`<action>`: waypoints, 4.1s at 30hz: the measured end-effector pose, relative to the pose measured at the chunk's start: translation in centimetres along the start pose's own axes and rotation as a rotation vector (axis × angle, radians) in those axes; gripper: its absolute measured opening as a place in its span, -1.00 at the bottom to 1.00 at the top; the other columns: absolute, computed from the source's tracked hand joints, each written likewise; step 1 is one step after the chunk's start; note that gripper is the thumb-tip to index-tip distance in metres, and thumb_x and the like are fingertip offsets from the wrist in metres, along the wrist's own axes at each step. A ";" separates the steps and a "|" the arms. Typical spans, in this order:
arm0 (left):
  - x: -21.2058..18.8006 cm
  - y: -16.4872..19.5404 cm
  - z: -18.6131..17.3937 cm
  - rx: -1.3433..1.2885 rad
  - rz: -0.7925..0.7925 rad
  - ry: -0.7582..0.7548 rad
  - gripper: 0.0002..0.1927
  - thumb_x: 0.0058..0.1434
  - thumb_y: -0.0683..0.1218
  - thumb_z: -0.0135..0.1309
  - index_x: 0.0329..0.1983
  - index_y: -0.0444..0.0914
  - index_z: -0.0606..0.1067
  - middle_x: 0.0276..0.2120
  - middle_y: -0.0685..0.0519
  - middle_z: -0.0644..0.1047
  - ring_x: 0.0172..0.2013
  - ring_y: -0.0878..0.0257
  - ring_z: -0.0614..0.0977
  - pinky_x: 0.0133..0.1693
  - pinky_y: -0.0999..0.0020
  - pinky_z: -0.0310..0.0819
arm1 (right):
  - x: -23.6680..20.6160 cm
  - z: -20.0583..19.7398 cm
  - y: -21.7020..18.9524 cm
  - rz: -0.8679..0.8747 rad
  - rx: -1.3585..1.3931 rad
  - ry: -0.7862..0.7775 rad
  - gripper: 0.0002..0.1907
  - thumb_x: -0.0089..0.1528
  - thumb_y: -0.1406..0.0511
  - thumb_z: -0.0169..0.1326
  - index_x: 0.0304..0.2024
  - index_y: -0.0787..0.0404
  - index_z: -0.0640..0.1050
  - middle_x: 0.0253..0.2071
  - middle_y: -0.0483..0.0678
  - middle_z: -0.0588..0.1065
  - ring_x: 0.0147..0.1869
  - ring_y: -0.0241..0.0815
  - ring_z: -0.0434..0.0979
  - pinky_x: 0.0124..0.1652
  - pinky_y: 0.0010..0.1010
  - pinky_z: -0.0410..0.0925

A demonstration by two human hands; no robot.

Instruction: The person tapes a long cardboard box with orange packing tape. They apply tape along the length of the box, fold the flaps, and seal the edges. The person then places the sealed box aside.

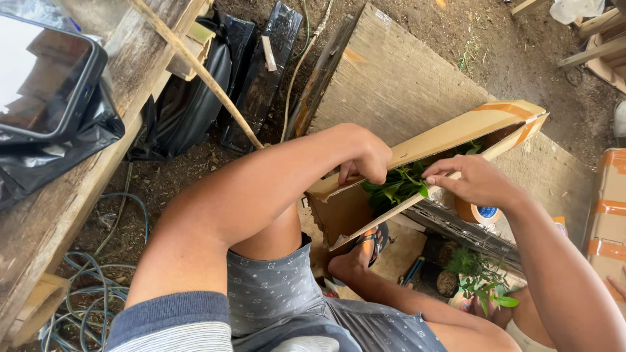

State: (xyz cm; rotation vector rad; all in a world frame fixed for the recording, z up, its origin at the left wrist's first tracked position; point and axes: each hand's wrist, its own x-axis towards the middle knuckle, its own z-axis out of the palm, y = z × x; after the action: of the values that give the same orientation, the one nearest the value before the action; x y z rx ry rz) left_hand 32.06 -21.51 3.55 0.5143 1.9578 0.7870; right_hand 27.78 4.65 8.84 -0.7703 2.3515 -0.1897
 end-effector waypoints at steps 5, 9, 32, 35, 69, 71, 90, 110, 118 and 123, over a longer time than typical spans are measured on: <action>0.0 0.5 0.5 0.069 0.015 0.005 -0.51 0.21 -0.06 -0.01 0.10 -0.51 0.42 -0.16 -0.28 0.62 -0.36 -0.04 0.76 -0.35 0.17 0.70 | 1.9 0.0 -0.1 -0.007 -0.107 -0.192 -0.73 0.19 0.19 0.18 -0.16 0.15 0.75 -0.17 -0.05 0.70 -0.07 -0.16 0.69 -0.01 -0.33 0.46; 0.5 0.8 1.1 0.077 0.025 0.018 -0.52 0.21 -0.06 -0.03 0.08 -0.50 0.44 -0.17 -0.26 0.63 -0.38 -0.03 0.76 -0.37 0.18 0.72 | 2.4 0.9 -0.2 0.046 -0.017 -0.275 -0.71 0.22 0.21 0.10 -0.10 0.17 0.70 -0.17 -0.05 0.72 -0.07 -0.20 0.71 0.00 -0.34 0.47; 3.4 3.0 13.2 0.191 0.065 0.477 -0.18 0.38 -0.02 -0.08 0.49 -0.47 -0.17 0.47 -0.46 -0.10 0.36 -0.50 0.15 0.22 -0.20 0.32 | -4.8 6.8 -2.1 -0.300 -0.297 0.289 -0.66 0.32 0.10 0.10 -0.37 0.23 0.57 -0.36 0.08 0.55 -0.16 0.11 0.56 -0.11 -0.09 0.40; 3.6 2.3 13.2 0.214 0.130 0.562 -0.25 0.36 -0.08 -0.05 0.46 -0.51 -0.07 0.40 -0.54 0.05 0.25 -0.52 0.31 0.25 -0.07 0.32 | -5.6 5.2 0.0 -0.633 -0.309 0.624 -0.79 0.26 0.24 0.16 -0.13 0.22 0.64 -0.09 0.00 0.62 0.05 0.04 0.60 0.04 -0.22 0.37; 12.4 5.3 2.2 0.493 0.281 0.977 -0.56 0.29 0.07 0.07 0.00 -0.39 0.40 -0.11 -0.22 0.58 -0.16 -0.12 0.65 -0.21 0.02 0.56 | -0.3 -5.0 21.2 -0.093 -0.581 0.668 -0.33 0.05 0.07 0.22 0.20 0.13 0.53 0.19 -0.10 0.52 0.29 -0.16 0.45 0.35 -0.15 0.13; 11.8 5.8 1.3 0.428 0.252 0.933 -0.56 0.29 0.08 0.08 -0.02 -0.38 0.43 -0.15 -0.22 0.60 -0.19 -0.13 0.65 -0.19 0.02 0.56 | 0.4 -5.5 21.4 -0.099 -0.646 0.592 -0.43 0.10 0.05 0.20 0.14 0.07 0.57 0.12 -0.17 0.59 0.26 -0.24 0.52 0.45 -0.24 0.15; 24.5 11.6 -3.7 0.504 0.207 0.931 -0.60 0.25 0.04 0.20 0.07 -0.26 0.53 -0.03 -0.07 0.61 0.08 -0.01 0.59 0.11 0.07 0.50 | 0.2 0.8 19.4 -0.151 -0.023 0.873 -0.32 0.06 0.19 0.38 0.22 0.13 0.51 0.14 -0.05 0.50 0.27 0.02 0.44 0.22 -0.17 0.35; 26.2 13.7 -5.0 0.601 0.128 0.960 -0.27 -0.22 0.27 0.44 -0.17 -0.36 0.55 -0.22 -0.08 0.62 -0.06 0.07 0.61 0.00 0.02 0.39 | 2.7 -4.4 22.6 -0.290 -0.381 0.534 0.04 -0.23 0.00 0.49 0.23 0.23 0.41 0.25 0.03 0.43 0.41 -0.02 0.30 0.32 -0.04 0.10; 26.8 13.4 -3.6 0.567 0.202 0.958 -0.53 -0.06 0.21 0.39 -0.39 -0.28 0.61 -0.36 -0.14 0.63 -0.28 -0.02 0.68 -0.17 0.09 0.53 | 2.0 -2.4 21.6 -0.162 -0.384 0.509 -0.15 -0.10 0.00 0.43 0.16 0.22 0.50 0.15 0.02 0.52 0.31 -0.02 0.45 0.34 -0.14 0.22; 27.2 12.7 -4.0 0.639 0.273 1.056 -0.61 -0.12 0.12 0.37 -0.43 -0.27 0.60 -0.40 -0.10 0.63 -0.30 0.01 0.69 -0.20 0.09 0.55 | -0.2 -2.1 22.1 -0.316 -0.195 0.724 -0.26 0.01 0.13 0.35 0.21 0.26 0.50 0.21 0.09 0.50 0.32 0.11 0.44 0.23 -0.14 0.31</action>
State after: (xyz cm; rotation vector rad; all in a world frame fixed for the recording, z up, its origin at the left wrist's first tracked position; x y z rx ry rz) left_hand 16.03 3.45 -2.62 0.8592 3.2131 0.6250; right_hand 15.94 22.69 3.51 -1.3460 2.9318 -0.4389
